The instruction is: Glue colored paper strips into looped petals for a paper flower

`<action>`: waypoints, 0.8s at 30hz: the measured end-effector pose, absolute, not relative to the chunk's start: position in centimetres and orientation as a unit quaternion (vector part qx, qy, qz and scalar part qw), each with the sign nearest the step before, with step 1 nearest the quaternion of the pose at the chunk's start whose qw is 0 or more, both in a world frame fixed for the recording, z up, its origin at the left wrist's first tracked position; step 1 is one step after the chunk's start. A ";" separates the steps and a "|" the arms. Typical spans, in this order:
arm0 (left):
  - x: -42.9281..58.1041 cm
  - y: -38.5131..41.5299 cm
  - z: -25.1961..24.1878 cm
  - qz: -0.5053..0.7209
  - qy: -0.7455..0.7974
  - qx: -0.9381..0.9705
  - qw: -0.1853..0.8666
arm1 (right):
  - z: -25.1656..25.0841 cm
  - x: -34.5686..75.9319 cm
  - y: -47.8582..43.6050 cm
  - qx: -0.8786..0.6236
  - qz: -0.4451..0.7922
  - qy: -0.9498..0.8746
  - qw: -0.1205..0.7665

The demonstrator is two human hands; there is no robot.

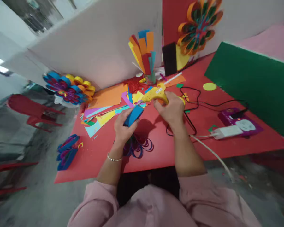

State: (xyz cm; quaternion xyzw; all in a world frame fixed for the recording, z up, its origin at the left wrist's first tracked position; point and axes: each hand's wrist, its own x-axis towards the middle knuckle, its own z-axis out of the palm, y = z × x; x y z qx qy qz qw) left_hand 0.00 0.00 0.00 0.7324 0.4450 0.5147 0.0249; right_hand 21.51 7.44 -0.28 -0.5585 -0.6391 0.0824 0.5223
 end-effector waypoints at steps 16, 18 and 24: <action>0.1 0.0 -0.2 0.511 0.448 0.733 0.028 | -0.6 21.4 7.5 -0.575 0.066 -0.631 0.516; 0.1 0.1 -0.2 0.510 0.451 0.732 0.031 | -0.8 21.4 7.6 -0.575 0.059 -0.629 0.520; 0.0 0.2 -0.1 0.515 0.449 0.729 0.046 | -0.9 21.7 7.7 -0.591 0.064 -0.611 0.523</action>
